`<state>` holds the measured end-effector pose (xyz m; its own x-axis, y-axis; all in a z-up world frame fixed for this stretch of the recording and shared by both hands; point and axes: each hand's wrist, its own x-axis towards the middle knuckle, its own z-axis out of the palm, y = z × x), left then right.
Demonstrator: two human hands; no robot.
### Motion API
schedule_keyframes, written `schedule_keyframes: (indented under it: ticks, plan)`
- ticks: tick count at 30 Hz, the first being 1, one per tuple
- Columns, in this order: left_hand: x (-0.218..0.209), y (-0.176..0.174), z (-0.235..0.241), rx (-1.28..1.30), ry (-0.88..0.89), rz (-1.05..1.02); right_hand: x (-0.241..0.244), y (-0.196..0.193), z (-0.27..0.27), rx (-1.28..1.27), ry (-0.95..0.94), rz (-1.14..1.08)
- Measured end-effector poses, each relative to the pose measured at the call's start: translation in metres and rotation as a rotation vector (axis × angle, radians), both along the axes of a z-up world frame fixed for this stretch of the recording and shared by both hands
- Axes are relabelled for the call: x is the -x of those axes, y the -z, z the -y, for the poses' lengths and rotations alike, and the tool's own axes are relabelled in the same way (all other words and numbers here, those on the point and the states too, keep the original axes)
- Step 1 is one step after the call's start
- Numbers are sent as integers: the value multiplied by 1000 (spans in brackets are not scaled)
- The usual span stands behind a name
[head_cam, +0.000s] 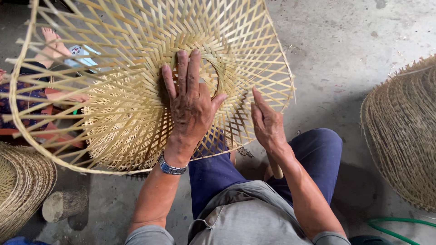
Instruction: The person weaves a large round basket using thin bamboo strips. They use a wooden mallet to tap the strips into place, working in a circular pattern from the center outward.
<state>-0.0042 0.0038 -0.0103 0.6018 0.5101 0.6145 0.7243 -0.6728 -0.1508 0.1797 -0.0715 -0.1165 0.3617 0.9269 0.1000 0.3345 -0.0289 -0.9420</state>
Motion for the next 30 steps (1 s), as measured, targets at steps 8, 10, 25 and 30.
schedule_keyframes:
  ticks: [8, 10, 25, 30]
  plan:
    - [6, 3, -5, 44, 65, -17, -40, 6, 14, -324, -39, -284]
    - [10, 1, -7, 63, 72, -1, -69, -5, 16, -231, 121, -167]
    - [18, -17, -37, 270, 331, -112, -67, -61, 30, -127, -423, 822]
    - [19, -19, -35, 307, 328, -107, -62, -66, 30, -173, -431, 898]
